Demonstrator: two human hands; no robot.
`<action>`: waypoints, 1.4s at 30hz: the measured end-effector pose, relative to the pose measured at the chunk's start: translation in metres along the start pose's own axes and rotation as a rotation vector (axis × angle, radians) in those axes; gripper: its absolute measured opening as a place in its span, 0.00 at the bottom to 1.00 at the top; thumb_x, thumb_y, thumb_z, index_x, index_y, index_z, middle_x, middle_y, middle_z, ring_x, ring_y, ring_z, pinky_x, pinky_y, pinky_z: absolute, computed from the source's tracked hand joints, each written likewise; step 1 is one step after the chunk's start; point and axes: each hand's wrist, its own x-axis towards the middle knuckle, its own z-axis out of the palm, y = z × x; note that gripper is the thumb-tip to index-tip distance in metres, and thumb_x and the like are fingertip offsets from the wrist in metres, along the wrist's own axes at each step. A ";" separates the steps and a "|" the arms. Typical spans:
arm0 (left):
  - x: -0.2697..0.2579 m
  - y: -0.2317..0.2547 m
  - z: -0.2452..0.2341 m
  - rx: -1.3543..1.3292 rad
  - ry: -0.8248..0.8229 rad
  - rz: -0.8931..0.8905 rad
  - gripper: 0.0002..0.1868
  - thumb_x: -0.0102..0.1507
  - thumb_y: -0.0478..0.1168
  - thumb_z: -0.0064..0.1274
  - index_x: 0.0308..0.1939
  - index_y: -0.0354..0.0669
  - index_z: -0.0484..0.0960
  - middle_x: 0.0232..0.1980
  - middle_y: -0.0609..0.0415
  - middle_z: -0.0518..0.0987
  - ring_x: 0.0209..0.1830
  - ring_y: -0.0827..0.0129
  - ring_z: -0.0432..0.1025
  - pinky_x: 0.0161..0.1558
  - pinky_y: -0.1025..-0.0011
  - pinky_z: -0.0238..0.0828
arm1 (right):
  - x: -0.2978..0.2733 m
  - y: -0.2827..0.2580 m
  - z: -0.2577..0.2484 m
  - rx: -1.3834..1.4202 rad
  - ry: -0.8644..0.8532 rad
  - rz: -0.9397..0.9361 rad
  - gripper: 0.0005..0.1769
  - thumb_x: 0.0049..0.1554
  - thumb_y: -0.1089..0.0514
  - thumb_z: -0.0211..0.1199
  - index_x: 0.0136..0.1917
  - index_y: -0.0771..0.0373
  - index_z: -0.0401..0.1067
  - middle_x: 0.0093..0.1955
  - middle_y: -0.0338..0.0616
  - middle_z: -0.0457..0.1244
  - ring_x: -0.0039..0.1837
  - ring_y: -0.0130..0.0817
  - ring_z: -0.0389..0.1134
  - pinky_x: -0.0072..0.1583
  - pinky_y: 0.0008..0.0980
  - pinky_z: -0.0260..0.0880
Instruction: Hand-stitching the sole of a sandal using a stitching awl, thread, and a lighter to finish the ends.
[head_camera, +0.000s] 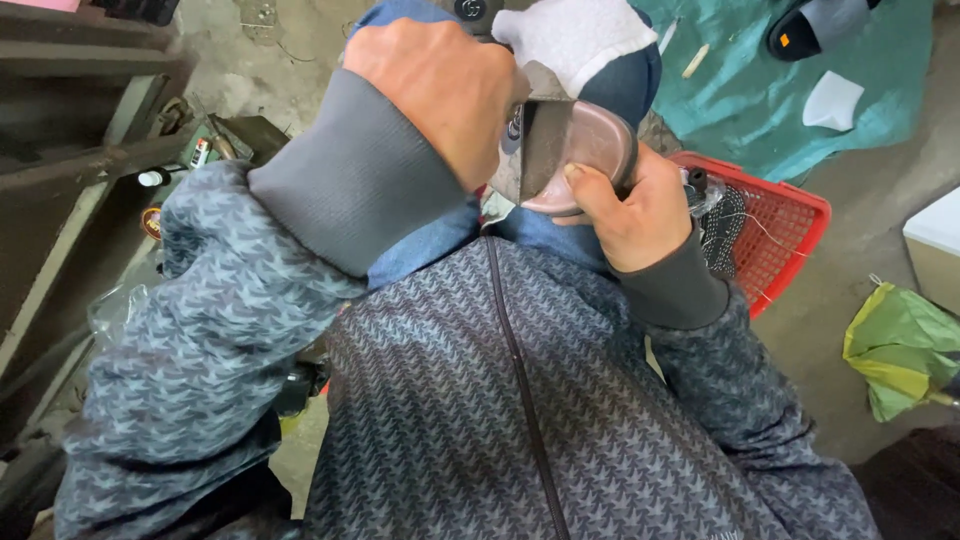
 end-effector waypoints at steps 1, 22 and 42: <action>0.000 -0.002 -0.002 0.000 -0.001 0.001 0.05 0.54 0.44 0.57 0.29 0.55 0.88 0.25 0.50 0.82 0.18 0.54 0.74 0.19 0.58 0.68 | 0.000 -0.001 0.000 0.001 0.001 0.001 0.12 0.59 0.63 0.60 0.55 0.72 0.73 0.46 0.44 0.68 0.44 0.29 0.66 0.48 0.24 0.68; -0.018 0.001 -0.016 0.072 0.131 0.002 0.07 0.58 0.45 0.56 0.30 0.53 0.88 0.30 0.55 0.83 0.22 0.59 0.75 0.23 0.62 0.68 | 0.003 -0.023 0.007 0.178 -0.087 0.083 0.27 0.58 0.65 0.57 0.70 0.69 0.66 0.53 0.50 0.68 0.44 0.31 0.70 0.42 0.25 0.77; -0.028 -0.022 0.009 -0.225 0.062 0.014 0.10 0.62 0.46 0.60 0.44 0.67 0.92 0.29 0.55 0.84 0.22 0.54 0.77 0.21 0.60 0.73 | 0.001 -0.022 0.010 0.158 -0.104 0.061 0.28 0.59 0.63 0.57 0.73 0.71 0.63 0.56 0.52 0.68 0.46 0.31 0.70 0.42 0.23 0.76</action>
